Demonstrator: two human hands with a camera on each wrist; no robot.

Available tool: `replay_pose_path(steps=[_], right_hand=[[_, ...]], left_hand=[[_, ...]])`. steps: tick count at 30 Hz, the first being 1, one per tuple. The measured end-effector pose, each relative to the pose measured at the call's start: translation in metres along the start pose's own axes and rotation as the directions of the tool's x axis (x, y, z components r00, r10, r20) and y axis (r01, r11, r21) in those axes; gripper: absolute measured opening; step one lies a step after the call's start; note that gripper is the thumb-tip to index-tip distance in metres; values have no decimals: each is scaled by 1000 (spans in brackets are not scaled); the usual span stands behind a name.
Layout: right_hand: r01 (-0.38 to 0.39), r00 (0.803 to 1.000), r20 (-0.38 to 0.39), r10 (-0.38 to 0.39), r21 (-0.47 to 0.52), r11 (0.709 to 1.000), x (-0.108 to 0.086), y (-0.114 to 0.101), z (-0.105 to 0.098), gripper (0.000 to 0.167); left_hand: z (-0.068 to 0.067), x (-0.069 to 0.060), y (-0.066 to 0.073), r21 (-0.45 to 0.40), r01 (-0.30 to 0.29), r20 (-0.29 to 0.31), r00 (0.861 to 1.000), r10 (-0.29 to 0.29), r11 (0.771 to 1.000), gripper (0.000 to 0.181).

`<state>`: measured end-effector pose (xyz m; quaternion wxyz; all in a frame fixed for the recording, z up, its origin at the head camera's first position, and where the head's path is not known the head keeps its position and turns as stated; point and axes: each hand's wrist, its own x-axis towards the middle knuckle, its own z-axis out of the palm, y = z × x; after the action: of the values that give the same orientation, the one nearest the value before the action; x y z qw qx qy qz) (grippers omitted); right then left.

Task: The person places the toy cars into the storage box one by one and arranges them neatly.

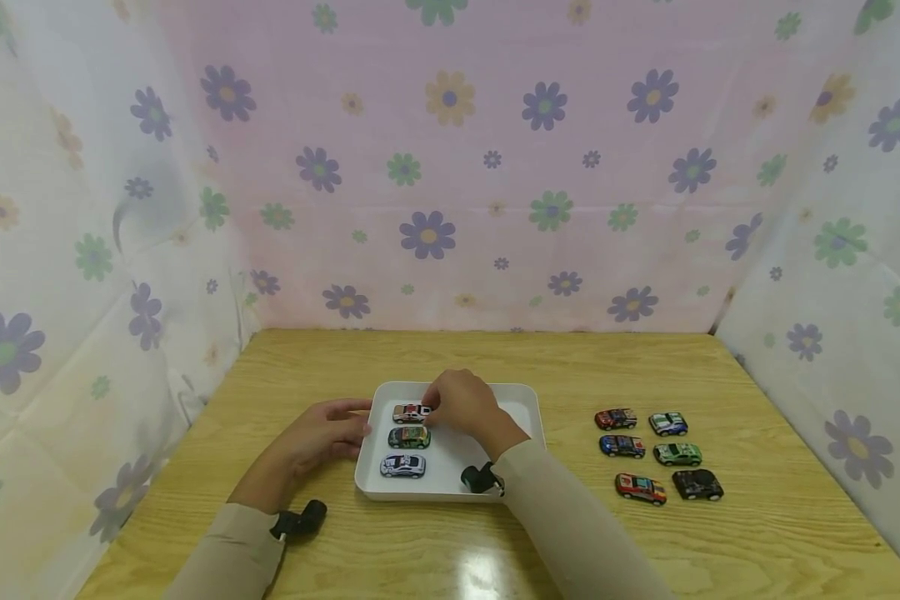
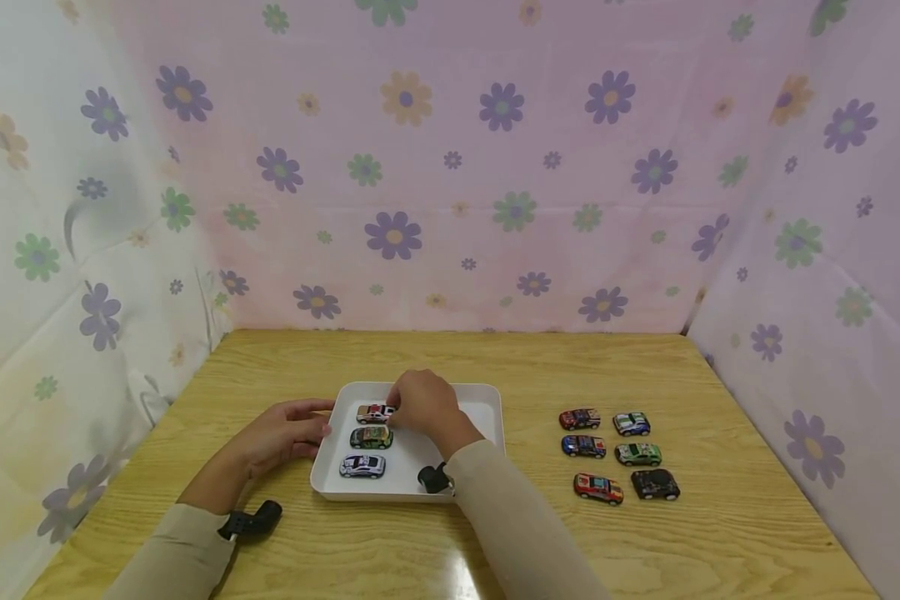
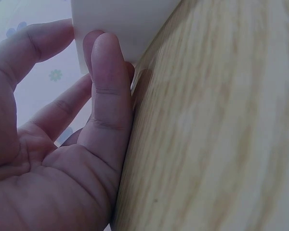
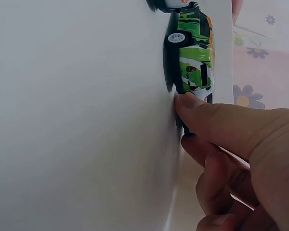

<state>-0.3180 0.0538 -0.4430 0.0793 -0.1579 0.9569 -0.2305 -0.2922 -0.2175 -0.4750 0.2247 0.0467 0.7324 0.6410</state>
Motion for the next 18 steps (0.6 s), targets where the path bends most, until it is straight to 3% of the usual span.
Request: replay_pose_path(steps=[18], right_hand=[[-17,1000,4,17,-26,1000,0,-2,0,32]], left_hand=[[-2,2,-3,2,2,11,1000,-2,1000,62]])
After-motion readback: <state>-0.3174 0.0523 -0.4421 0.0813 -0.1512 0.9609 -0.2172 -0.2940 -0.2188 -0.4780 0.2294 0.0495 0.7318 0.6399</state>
